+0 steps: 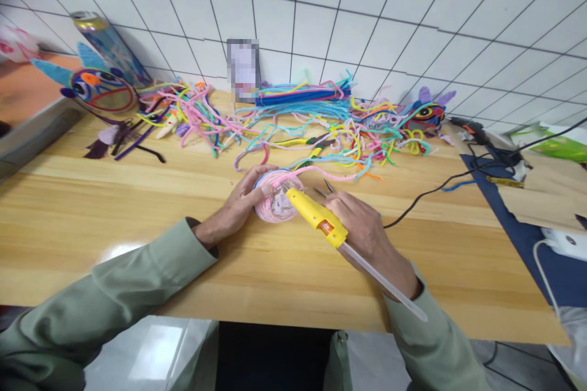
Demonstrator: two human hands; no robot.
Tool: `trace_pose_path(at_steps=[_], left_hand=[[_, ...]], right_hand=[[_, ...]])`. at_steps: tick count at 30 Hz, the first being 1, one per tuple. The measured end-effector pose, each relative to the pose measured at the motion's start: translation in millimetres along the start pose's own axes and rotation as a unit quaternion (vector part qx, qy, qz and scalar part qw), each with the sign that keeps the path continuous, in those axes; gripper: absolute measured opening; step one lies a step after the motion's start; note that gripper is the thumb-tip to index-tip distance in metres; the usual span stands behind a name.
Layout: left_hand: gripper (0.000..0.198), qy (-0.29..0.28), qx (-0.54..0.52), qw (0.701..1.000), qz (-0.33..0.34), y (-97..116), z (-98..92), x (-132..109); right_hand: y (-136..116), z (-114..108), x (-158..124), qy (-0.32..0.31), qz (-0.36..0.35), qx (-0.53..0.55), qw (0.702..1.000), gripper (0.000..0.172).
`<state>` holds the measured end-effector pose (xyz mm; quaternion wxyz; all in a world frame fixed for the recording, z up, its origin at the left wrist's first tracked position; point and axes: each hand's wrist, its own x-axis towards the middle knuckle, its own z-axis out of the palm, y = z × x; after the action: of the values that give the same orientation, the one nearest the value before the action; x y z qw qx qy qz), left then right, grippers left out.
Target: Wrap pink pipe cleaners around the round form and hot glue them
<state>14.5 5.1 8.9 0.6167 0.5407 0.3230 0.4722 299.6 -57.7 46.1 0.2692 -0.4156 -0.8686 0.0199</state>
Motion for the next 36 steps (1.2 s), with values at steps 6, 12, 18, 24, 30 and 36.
trace_pose_path(at_steps=[6,12,18,24,30,36], left_hand=[[0.056,-0.004,0.0,1.0,0.0,1.5,0.8,-0.7],[0.056,-0.005,0.002,1.0,-0.003,3.5,1.5,-0.8],[0.057,-0.006,0.008,1.0,-0.003,1.2,0.8,-0.4],[0.055,-0.005,0.002,1.0,0.002,-0.7,-1.1,-0.7],[0.052,-0.007,0.001,1.0,0.005,-2.6,-1.7,-0.4],[0.054,-0.005,0.0,1.0,0.0,-1.7,-1.5,-0.2]], right_hand=[[-2.6,-0.8,0.7,0.0,0.007,0.008,1.0,0.014],[-3.2,-3.2,2.2,-0.005,-0.001,0.004,1.0,0.017],[-1.1,-0.4,-0.4,0.002,-0.004,0.007,1.0,0.017],[-1.8,-0.1,-1.2,-0.006,-0.002,0.003,1.0,0.014],[-3.4,-1.6,1.5,0.003,-0.007,0.004,1.0,0.01],[-4.3,-2.2,2.0,-0.001,-0.003,-0.005,1.0,0.013]])
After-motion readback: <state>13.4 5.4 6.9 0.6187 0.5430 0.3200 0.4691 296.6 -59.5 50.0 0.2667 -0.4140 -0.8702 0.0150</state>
